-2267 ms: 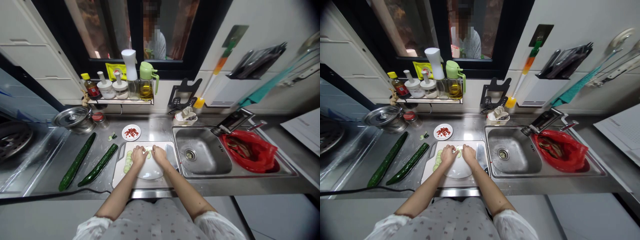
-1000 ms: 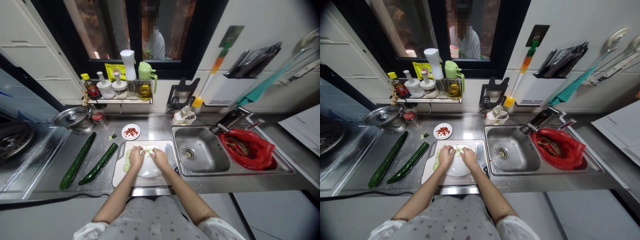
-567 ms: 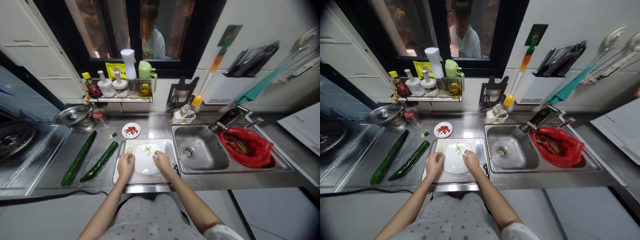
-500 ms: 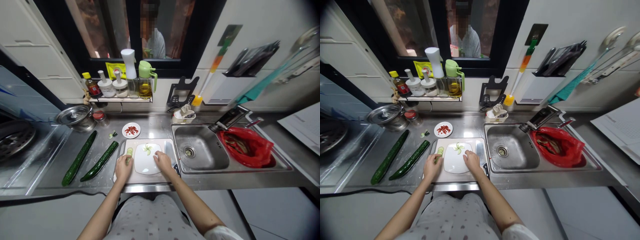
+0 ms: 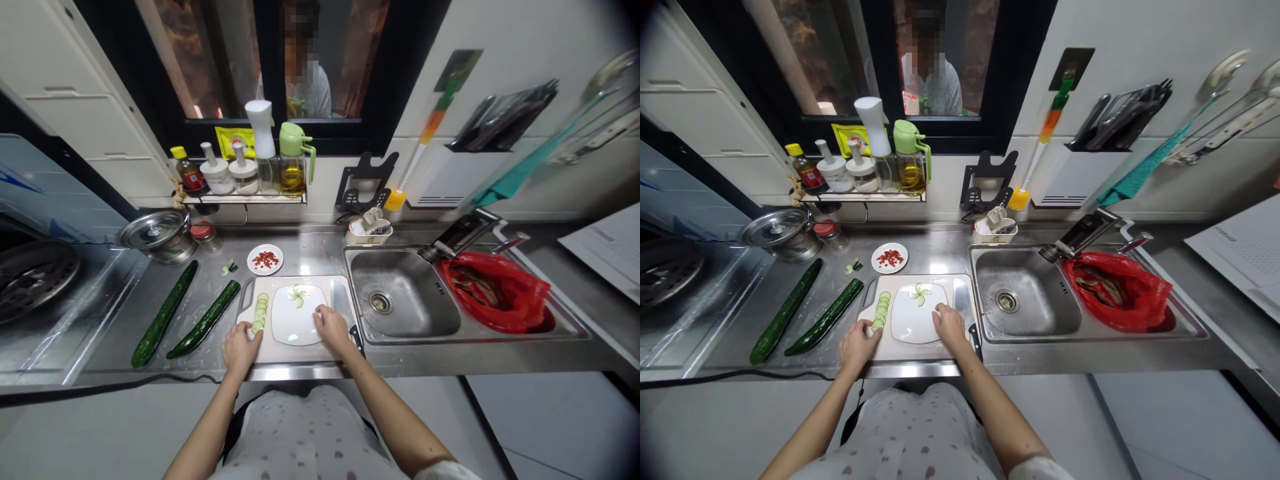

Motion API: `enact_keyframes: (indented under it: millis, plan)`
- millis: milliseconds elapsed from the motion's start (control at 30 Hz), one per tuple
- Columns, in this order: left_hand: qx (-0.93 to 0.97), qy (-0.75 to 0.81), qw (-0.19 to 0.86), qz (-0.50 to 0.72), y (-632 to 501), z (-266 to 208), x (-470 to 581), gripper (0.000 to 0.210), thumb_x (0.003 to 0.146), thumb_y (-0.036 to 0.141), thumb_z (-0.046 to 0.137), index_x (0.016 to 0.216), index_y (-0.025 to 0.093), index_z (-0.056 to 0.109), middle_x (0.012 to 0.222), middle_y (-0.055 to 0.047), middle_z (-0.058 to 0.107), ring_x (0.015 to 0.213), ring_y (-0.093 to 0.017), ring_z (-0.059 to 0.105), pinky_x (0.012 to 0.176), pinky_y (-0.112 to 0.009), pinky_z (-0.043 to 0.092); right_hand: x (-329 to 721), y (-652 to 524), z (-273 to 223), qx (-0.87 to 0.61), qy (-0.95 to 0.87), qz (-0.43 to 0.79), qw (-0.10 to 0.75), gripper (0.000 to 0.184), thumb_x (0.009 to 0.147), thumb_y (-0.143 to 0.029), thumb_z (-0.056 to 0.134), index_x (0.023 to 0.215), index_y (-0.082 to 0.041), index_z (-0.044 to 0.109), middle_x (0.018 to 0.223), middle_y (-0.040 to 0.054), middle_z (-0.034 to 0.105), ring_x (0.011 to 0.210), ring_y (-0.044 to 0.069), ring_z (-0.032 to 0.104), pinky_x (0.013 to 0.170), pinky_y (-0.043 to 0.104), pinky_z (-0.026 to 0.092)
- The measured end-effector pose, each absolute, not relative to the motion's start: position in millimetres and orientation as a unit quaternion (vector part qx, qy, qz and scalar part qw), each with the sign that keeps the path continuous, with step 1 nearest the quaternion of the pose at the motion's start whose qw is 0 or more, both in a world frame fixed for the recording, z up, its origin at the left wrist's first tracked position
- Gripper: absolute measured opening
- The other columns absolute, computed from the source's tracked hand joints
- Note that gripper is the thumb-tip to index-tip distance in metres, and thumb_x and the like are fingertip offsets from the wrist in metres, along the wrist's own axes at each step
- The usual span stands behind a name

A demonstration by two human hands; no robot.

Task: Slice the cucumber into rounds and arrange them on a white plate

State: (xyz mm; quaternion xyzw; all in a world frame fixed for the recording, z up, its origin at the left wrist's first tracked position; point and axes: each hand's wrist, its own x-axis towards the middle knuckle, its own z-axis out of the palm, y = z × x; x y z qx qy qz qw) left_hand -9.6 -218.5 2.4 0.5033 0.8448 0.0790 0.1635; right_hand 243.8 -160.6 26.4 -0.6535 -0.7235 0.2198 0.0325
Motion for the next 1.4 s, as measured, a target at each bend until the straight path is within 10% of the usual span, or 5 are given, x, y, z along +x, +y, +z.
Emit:
enact_keyframes:
  millis: [700,967,1400]
  plan:
    - [0.485,0.844,0.18,0.142,-222,-6,-8,0.022,0.079,0.037,0.058,0.096,0.023,0.056,0.091,-0.004,0.065,0.088,-0.023,0.061,0.074,-0.031,0.04,246,-163,28,-0.654,-0.723,0.216,0.049,0.027,0.094,-0.031,0.039,0.109,-0.021,0.059,0.098,0.0046,0.067,0.086,0.016,0.06,0.069,0.024,0.032]
    - [0.383,0.766,0.328,0.399,-219,-9,-4,0.035,0.075,0.045,0.059,0.098,0.019,0.058,0.075,0.0,0.063,0.068,-0.015,0.059,0.067,-0.026,0.045,243,-173,27,-0.655,-0.718,0.225,0.067,0.026,0.093,-0.031,0.04,0.106,-0.021,0.06,0.09,0.0035,0.068,0.08,0.015,0.06,0.066,0.023,0.032]
    - [0.36,0.571,0.47,0.569,-170,66,37,0.041,0.062,0.042,0.075,0.091,0.015,0.064,0.076,-0.002,0.063,0.07,-0.011,0.059,0.071,-0.023,0.046,225,-152,72,-0.572,-0.68,0.331,0.318,0.027,0.084,-0.04,0.049,0.094,-0.02,0.062,0.069,-0.0011,0.059,0.063,0.013,0.053,0.06,0.023,0.038]
